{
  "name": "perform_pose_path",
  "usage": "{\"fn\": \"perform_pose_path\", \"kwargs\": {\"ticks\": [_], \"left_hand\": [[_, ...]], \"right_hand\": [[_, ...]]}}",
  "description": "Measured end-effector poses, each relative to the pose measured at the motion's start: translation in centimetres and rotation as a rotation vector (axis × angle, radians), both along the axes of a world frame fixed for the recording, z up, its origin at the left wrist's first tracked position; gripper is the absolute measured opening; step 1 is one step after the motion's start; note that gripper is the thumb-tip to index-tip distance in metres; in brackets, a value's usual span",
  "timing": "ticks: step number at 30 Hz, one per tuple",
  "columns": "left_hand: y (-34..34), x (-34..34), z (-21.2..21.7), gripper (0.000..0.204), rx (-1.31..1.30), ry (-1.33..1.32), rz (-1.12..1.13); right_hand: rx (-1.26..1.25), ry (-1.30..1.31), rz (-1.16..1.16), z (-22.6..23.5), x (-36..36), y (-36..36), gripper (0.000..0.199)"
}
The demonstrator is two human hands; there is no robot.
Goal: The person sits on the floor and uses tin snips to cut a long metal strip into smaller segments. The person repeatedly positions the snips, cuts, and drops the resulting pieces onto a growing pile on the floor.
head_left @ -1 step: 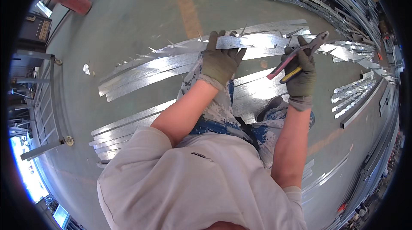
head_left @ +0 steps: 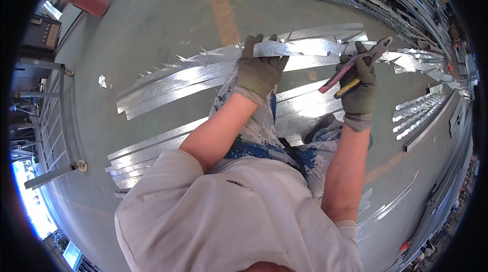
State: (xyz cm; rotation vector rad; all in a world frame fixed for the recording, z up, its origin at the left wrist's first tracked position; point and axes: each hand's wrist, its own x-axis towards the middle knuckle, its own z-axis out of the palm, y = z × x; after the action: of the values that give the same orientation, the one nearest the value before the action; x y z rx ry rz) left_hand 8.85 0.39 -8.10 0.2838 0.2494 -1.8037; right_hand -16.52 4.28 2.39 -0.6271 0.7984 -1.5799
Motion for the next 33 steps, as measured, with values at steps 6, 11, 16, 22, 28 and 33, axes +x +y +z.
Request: {"fn": "perform_pose_path", "kwargs": {"ticks": [6,11,16,22,28,33], "left_hand": [[-0.9,0.7,-1.0,0.039,-0.315,0.282,-0.028],[-1.2,-1.5,1.6,0.026,-0.182,-0.084,-0.044],[-1.0,-2.1,1.5,0.022,-0.289,-0.227,-0.114],[-1.1,-3.4,-2.0,0.022,-0.262,-0.268,-0.201],[-1.2,-4.8,-5.0,0.037,-0.138,-0.416,-0.305],[-0.6,-5.5,-9.2,0.042,-0.404,-1.004,-0.252]], "right_hand": [[-0.086,0.03,0.043,2.7,-3.9,-0.8,0.044],[-0.022,-0.021,0.089,1.4,-8.8,-1.9,0.045],[0.091,-0.091,0.063,-2.4,-11.7,-2.8,0.042],[0.244,-0.139,0.034,-9.0,-14.2,-3.0,0.033],[0.318,-0.28,0.004,-16.5,-15.3,-2.6,0.022],[0.479,-0.247,-0.094,-18.4,-13.2,-0.7,0.026]]}}
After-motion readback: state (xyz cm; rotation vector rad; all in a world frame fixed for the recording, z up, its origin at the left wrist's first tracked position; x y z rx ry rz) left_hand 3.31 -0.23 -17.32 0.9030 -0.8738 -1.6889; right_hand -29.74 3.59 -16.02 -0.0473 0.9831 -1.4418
